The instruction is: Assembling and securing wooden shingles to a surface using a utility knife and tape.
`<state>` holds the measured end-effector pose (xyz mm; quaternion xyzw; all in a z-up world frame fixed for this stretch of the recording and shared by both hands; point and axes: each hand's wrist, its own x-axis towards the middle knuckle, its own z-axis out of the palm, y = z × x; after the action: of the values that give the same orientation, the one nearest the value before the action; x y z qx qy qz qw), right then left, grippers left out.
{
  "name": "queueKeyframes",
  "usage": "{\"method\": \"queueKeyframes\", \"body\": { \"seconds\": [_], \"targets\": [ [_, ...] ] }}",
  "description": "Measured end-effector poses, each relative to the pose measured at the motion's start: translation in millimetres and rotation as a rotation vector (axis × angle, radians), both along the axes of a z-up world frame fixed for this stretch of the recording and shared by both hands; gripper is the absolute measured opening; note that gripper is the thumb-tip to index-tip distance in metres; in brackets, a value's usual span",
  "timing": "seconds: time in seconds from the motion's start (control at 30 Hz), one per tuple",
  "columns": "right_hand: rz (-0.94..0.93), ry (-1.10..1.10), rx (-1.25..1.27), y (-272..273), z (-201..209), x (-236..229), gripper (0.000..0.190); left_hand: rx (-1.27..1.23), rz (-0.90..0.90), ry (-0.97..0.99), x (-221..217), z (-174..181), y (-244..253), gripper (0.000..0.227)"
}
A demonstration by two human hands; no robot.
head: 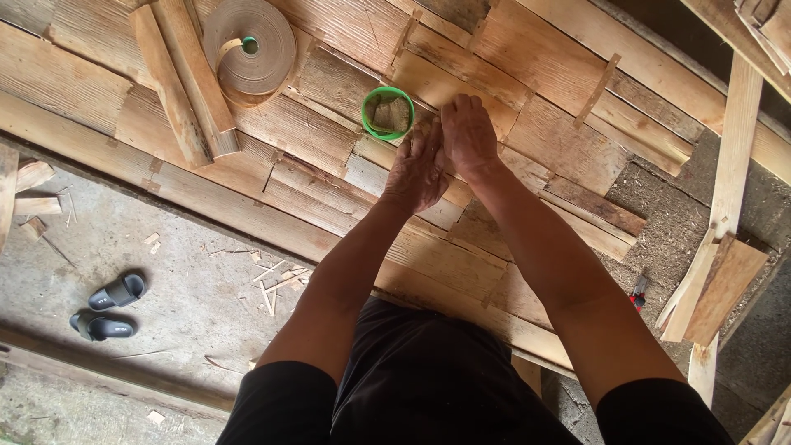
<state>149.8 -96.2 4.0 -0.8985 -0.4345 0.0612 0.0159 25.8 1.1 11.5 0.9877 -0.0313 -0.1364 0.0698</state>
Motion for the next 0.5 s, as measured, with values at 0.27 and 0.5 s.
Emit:
{"method": "queueKeyframes", "body": {
  "seconds": [0.27, 0.5],
  "targets": [
    [-0.029, 0.042, 0.003, 2, 23, -9, 0.050, -0.045, 0.033, -0.112, -3, -20, -4, 0.080],
    [-0.043, 0.104, -0.035, 10, 52, -19, 0.061, -0.103, 0.045, -0.109, -2, -18, -3, 0.079]
  ]
}}
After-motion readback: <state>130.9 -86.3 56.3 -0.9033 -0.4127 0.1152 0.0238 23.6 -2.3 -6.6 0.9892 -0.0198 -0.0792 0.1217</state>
